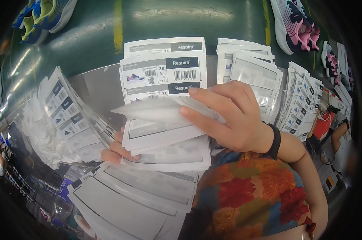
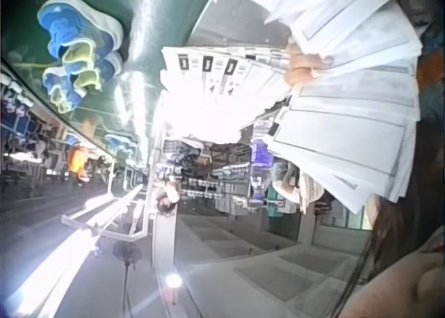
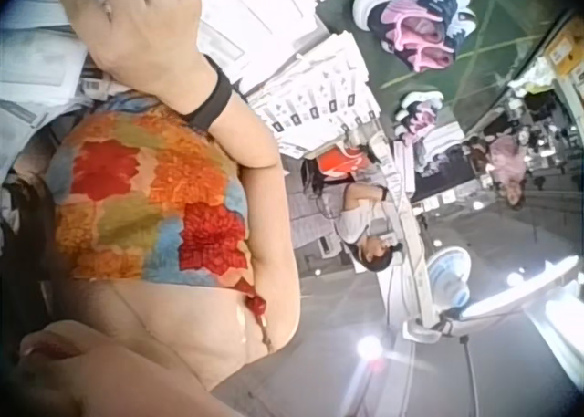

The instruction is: Checking the size and quality of manufactured shoes and matching them with labels.

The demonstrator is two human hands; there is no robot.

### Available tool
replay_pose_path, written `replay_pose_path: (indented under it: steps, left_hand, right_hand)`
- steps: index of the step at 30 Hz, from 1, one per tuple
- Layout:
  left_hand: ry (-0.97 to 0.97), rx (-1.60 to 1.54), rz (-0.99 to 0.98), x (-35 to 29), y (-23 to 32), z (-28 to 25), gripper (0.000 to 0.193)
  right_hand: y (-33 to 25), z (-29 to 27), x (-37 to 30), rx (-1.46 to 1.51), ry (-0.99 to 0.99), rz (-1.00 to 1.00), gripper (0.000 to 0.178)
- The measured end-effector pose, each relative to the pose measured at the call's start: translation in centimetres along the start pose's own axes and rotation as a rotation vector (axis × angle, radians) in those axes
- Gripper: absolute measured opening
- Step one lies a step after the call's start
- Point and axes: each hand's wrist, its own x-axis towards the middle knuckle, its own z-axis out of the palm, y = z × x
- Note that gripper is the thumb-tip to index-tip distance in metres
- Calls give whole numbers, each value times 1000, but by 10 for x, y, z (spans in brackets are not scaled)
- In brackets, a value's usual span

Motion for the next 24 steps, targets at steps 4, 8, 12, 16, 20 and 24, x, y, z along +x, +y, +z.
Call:
replay_pose_path:
  steps: [4,8,12,16,20,24]
  left_hand:
    - [291,89,-52,-2,-3,16,13]
    - [55,-368,-349,-44,13,-51,9]
    - [-24,34,-204,5,8,-18,7]
    - [-62,-82,-55,7,2,-15,5]
    - [0,-36,-91,5,8,-4,6]
    - [22,-101,84,-2,-6,0,6]
  right_hand:
    - [4,-10,13,108,110,-12,41]
    - [11,-16,14,612,-170,283,36]
    - [19,6,16,550,-207,350,22]
    - [34,10,34,578,-340,649,19]
    - [41,15,40,539,-276,681,22]
    - [44,11,41,324,31,483,17]
